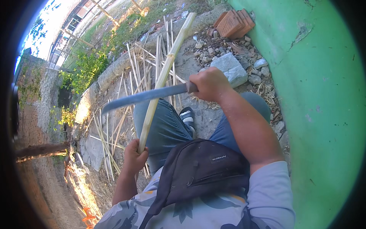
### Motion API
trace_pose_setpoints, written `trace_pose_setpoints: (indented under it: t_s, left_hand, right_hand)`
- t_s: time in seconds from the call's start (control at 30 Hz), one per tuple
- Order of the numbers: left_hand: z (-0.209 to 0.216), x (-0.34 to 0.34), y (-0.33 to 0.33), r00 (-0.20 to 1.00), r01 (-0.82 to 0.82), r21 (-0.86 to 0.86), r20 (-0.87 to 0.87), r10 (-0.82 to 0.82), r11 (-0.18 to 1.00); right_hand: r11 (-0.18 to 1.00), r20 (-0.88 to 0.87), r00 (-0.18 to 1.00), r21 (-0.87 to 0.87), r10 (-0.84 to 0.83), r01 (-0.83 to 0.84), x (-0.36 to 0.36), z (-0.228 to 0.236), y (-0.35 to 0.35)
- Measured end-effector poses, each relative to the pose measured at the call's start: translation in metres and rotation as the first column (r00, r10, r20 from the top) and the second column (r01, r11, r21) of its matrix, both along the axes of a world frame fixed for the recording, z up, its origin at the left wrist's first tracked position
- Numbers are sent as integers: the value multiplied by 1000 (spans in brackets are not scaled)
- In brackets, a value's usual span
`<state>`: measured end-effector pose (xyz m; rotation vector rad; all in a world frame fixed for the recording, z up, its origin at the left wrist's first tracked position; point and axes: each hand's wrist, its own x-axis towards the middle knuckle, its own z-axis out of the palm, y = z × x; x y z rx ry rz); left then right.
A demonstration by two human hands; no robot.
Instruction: The person holds a bamboo stick and repeatedly scrapes along its surface with a machete.
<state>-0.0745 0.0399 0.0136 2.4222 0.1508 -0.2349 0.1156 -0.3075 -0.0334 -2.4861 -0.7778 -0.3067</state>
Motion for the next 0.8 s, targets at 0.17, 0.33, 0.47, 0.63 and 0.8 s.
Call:
trace_pose_setpoints:
  t_s: [0.17,0.33,0.47,0.63,0.8]
  left_hand:
    - [5,6,0,1000,4,-76,-28,-6,997]
    - [-1,-1,15,998,16,-27,-54,-17,1000]
    - [-2,1,7,996,-54,-72,-81,48,996]
    - [1,5,0,999,-28,-82,-42,25,996]
    - [-4,-4,23,997,68,-58,-23,-69,996]
  right_hand:
    - [989,-51,988,-14,-149,149,5,-2,-18]
    - [939,-113,936,40,-335,341,18,-12,-37]
    - [972,-71,974,83,-216,222,6,-7,-17]
    - [999,98,994,-5,-37,38,2,-2,-9]
    - [912,-146,925,171,-350,372,25,-25,-48]
